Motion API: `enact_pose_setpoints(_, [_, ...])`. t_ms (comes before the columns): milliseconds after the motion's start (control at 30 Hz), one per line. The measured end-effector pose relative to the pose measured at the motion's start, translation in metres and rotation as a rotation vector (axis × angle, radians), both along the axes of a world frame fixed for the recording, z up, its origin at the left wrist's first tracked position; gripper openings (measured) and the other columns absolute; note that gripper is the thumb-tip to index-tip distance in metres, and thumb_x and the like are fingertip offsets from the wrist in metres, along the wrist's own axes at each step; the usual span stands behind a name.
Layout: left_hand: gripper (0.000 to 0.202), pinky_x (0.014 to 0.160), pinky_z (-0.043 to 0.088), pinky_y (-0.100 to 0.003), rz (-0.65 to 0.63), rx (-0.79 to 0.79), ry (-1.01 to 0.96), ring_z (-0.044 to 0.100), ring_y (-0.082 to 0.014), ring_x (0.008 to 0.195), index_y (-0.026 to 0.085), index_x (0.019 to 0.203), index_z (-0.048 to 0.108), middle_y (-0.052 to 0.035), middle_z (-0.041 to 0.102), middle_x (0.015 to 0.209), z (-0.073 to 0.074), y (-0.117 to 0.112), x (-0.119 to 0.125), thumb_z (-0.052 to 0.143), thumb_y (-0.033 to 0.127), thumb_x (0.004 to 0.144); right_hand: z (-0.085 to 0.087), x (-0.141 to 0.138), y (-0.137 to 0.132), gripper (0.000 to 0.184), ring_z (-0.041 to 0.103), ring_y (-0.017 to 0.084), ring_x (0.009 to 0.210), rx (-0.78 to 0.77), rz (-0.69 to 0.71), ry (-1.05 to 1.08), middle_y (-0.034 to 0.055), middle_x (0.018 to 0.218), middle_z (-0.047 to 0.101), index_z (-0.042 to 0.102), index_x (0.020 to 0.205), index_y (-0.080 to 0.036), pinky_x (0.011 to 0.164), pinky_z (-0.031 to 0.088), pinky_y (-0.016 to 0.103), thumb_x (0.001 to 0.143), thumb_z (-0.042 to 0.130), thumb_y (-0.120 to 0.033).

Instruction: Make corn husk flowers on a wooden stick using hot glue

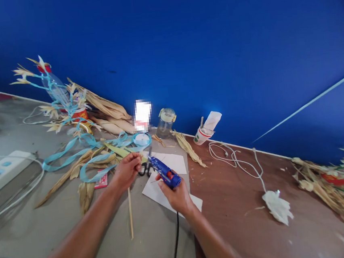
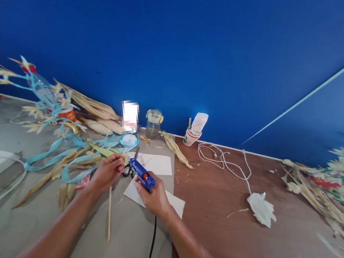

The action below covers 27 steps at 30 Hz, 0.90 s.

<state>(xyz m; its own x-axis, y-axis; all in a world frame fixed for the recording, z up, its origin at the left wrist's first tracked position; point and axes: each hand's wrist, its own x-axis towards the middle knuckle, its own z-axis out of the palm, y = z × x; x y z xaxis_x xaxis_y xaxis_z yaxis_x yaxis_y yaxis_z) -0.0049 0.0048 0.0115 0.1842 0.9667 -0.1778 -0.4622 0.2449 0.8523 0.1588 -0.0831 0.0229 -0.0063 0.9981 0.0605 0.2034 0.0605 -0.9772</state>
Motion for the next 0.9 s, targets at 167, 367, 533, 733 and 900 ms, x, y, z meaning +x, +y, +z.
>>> enact_pose_setpoints(167, [0.014, 0.045, 0.030, -0.017, -0.033, -0.025, -0.018, 0.042, -0.0031, 0.047, 0.013, 0.070, 0.054, 0.0029, 0.050, 0.062, 0.000, -0.004, 0.005, 0.066, 0.017, 0.064, -0.016, -0.008, -0.008, 0.017, 0.055, 0.014, 0.069, 0.099, -0.046, -0.100, 0.0045, 0.079, 0.059, 0.055, 0.091, -0.017, 0.064, 0.046, 0.025, 0.079, 0.055, -0.029])
enact_pose_setpoints(367, [0.012, 0.046, 0.030, -0.017, -0.056, -0.039, -0.003, 0.042, -0.0032, 0.048, 0.013, 0.073, 0.056, 0.0033, 0.050, 0.062, -0.005, -0.004, 0.006, 0.066, 0.017, 0.066, -0.024, -0.010, -0.008, 0.014, 0.053, 0.013, 0.067, 0.106, -0.082, -0.139, 0.0032, 0.075, 0.057, 0.052, 0.088, -0.018, 0.063, 0.045, 0.024, 0.080, 0.054, -0.030])
enact_pose_setpoints(533, [0.013, 0.045, 0.030, -0.017, -0.050, -0.037, -0.011, 0.042, -0.0036, 0.048, 0.013, 0.070, 0.056, 0.0030, 0.050, 0.061, -0.007, -0.004, 0.007, 0.067, 0.017, 0.064, -0.025, -0.010, -0.007, 0.015, 0.049, 0.012, 0.061, 0.086, -0.097, -0.179, 0.0009, 0.068, 0.053, 0.052, 0.082, -0.017, 0.058, 0.043, 0.022, 0.080, 0.053, -0.031])
enact_pose_setpoints(733, [0.014, 0.045, 0.030, -0.018, -0.041, -0.035, 0.003, 0.042, -0.0048, 0.047, 0.013, 0.069, 0.056, 0.0034, 0.049, 0.056, -0.008, -0.003, 0.009, 0.068, 0.018, 0.063, -0.026, -0.009, -0.006, 0.016, 0.049, 0.013, 0.060, 0.089, -0.108, -0.240, 0.0021, 0.068, 0.055, 0.053, 0.082, -0.016, 0.058, 0.043, 0.024, 0.080, 0.053, -0.032])
enact_pose_setpoints(900, [0.015, 0.046, 0.030, -0.019, -0.020, -0.029, 0.011, 0.041, -0.0050, 0.046, 0.013, 0.068, 0.054, 0.0044, 0.047, 0.055, -0.004, -0.005, 0.012, 0.067, 0.018, 0.063, -0.025, -0.010, -0.004, 0.016, 0.050, 0.014, 0.061, 0.094, -0.126, -0.307, 0.0027, 0.067, 0.056, 0.054, 0.080, -0.016, 0.058, 0.043, 0.024, 0.081, 0.052, -0.032])
